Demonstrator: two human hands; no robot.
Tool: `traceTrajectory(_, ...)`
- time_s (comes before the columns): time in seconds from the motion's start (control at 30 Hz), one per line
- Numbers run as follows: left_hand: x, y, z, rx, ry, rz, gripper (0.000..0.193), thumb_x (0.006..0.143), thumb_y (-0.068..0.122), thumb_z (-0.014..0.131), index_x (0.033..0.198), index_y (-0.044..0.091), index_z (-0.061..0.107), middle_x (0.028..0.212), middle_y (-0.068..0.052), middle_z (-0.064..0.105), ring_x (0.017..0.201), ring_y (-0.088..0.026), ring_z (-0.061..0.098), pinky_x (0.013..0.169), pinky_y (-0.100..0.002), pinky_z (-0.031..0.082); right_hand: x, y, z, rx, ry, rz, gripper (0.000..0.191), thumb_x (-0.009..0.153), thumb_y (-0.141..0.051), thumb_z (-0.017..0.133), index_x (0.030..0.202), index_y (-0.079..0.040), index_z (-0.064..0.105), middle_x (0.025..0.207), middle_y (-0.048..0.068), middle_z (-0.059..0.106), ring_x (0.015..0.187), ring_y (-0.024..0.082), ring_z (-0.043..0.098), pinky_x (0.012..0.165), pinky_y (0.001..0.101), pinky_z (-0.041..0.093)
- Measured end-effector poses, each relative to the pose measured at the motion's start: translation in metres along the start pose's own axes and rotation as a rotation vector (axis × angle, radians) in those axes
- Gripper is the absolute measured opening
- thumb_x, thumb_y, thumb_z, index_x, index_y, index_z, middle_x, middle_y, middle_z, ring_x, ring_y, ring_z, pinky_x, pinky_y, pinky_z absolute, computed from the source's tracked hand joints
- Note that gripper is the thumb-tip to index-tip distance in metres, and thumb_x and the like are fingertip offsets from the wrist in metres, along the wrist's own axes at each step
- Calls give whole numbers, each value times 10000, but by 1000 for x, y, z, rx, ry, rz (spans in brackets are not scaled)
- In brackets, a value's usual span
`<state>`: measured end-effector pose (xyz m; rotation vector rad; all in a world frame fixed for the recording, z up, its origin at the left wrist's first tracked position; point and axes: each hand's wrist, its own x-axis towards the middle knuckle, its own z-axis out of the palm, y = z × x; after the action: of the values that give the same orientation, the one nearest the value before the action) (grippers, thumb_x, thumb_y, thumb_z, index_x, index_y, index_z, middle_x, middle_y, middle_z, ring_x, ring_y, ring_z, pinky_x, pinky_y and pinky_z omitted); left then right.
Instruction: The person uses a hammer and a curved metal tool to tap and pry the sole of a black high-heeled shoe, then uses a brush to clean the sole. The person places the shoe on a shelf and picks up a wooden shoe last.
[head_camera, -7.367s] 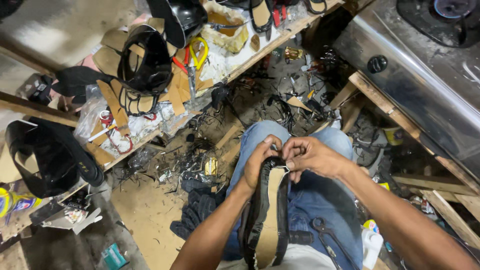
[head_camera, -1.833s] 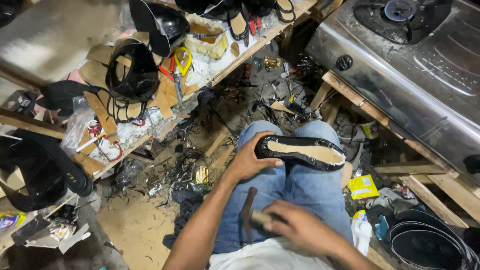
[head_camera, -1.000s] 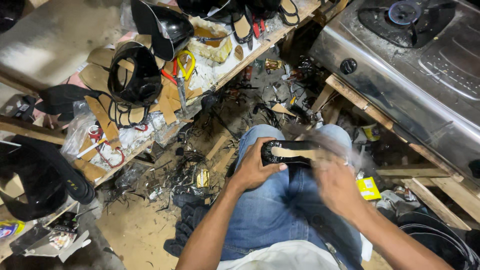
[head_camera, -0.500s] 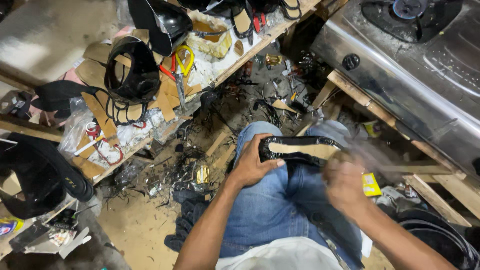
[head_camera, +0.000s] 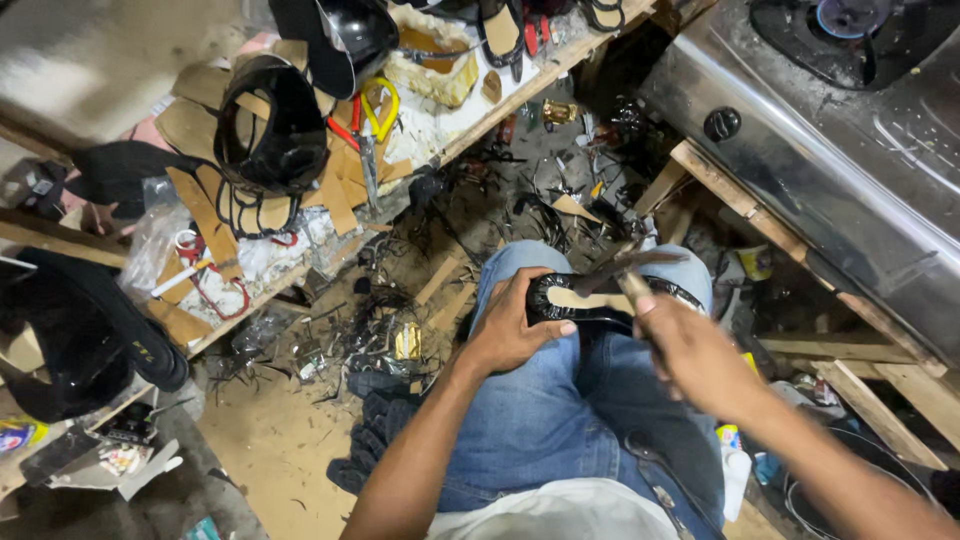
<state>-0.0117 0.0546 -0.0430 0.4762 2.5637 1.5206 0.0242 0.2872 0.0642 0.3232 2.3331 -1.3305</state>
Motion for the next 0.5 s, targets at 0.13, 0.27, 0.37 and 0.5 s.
traceTrajectory(0.13, 2, -3, -1, 15, -25, -87, 856, 779, 522, 835, 1428, 90, 480, 1269, -193, 617, 1227, -375, 539, 1050, -482, 432, -6, 6, -21, 176, 149, -634, 438, 1093, -419, 327, 1017, -54, 557, 796, 142, 549, 563, 172, 557, 517, 316, 511)
traceTrajectory(0.27, 3, -4, -2, 22, -41, -111, 866, 762, 557, 822, 1413, 96, 486, 1258, -186, 634, 1223, -359, 568, 1050, -476, 446, 19, 3, 3, -637, 378, -1189, 399, 1161, -340, 219, 1000, -122, 511, 1004, 133, 607, 866, 287, 624, 721, 373, 519)
traceTrajectory(0.37, 2, -4, -3, 8, 7, -22, 873, 767, 546, 827, 1429, 89, 490, 1313, -201, 615, 1258, -377, 543, 1068, -484, 426, 29, 7, 2, -421, -102, -336, 427, 1113, -360, 407, 954, -27, 622, 819, 167, 641, 694, 262, 637, 673, 372, 505)
traceTrajectory(0.5, 2, -4, -1, 50, 43, 44, 819, 772, 496, 829, 1405, 89, 507, 1297, -187, 626, 1258, -373, 544, 1096, -483, 407, 15, 22, -14, -17, 75, -525, 346, 1096, -368, 397, 1115, -92, 605, 860, 162, 620, 681, 223, 625, 620, 350, 559)
